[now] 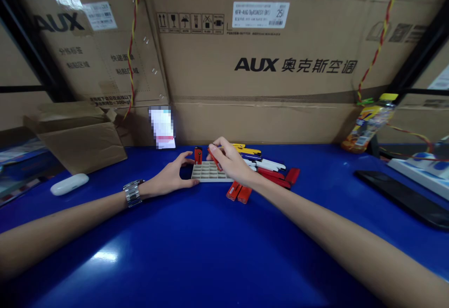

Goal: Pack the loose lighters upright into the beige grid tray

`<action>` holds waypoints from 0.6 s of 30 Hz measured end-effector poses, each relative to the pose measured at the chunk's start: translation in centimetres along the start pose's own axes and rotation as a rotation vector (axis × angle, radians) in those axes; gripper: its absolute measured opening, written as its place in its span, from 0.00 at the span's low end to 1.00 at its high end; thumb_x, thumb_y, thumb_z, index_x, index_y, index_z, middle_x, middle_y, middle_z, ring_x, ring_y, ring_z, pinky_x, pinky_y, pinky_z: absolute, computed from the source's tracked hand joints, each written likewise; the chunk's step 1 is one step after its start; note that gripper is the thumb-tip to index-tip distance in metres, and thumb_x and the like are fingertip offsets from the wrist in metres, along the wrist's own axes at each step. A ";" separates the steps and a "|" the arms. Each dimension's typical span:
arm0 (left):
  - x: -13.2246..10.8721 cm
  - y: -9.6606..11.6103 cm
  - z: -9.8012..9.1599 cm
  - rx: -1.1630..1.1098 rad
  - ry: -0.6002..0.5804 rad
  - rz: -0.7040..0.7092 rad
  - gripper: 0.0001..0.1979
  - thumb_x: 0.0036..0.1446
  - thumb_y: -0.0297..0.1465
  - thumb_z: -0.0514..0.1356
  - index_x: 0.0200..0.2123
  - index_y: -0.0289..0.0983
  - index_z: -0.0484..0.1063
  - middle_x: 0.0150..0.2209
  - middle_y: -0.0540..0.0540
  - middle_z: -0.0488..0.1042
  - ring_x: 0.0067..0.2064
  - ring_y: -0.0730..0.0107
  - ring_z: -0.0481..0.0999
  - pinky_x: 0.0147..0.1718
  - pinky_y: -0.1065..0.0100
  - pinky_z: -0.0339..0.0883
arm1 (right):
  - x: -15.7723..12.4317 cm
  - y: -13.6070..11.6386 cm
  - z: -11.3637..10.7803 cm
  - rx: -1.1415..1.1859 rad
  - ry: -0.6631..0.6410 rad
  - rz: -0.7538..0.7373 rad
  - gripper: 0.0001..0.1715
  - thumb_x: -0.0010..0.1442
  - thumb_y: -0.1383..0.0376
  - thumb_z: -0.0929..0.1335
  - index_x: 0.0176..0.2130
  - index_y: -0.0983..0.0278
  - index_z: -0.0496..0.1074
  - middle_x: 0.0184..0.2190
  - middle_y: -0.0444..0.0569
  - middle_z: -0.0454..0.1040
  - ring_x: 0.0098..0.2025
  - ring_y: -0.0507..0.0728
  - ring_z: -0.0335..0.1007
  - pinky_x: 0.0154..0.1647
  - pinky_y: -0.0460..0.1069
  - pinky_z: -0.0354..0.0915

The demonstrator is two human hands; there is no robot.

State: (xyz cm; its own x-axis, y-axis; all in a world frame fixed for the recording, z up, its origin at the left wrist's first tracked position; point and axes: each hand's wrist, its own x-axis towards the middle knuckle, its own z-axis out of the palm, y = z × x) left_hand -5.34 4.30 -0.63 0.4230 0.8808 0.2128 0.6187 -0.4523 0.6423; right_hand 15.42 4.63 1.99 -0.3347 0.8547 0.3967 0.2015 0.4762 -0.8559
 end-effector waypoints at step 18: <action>0.0 -0.3 0.1 -0.011 0.025 0.048 0.44 0.43 0.40 0.64 0.60 0.33 0.48 0.52 0.34 0.68 0.55 0.47 0.66 0.53 0.48 0.59 | 3.1 2.2 3.6 -0.314 0.231 -0.267 0.09 0.56 0.59 0.68 0.33 0.62 0.70 0.30 0.47 0.75 0.33 0.55 0.72 0.37 0.51 0.65</action>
State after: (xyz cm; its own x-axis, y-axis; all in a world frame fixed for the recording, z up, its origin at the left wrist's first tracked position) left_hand -5.44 4.45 -0.89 0.4353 0.8615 0.2614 0.5910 -0.4925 0.6389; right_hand 11.51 7.52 0.16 -0.2069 0.7002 0.6833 0.4170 0.6949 -0.5859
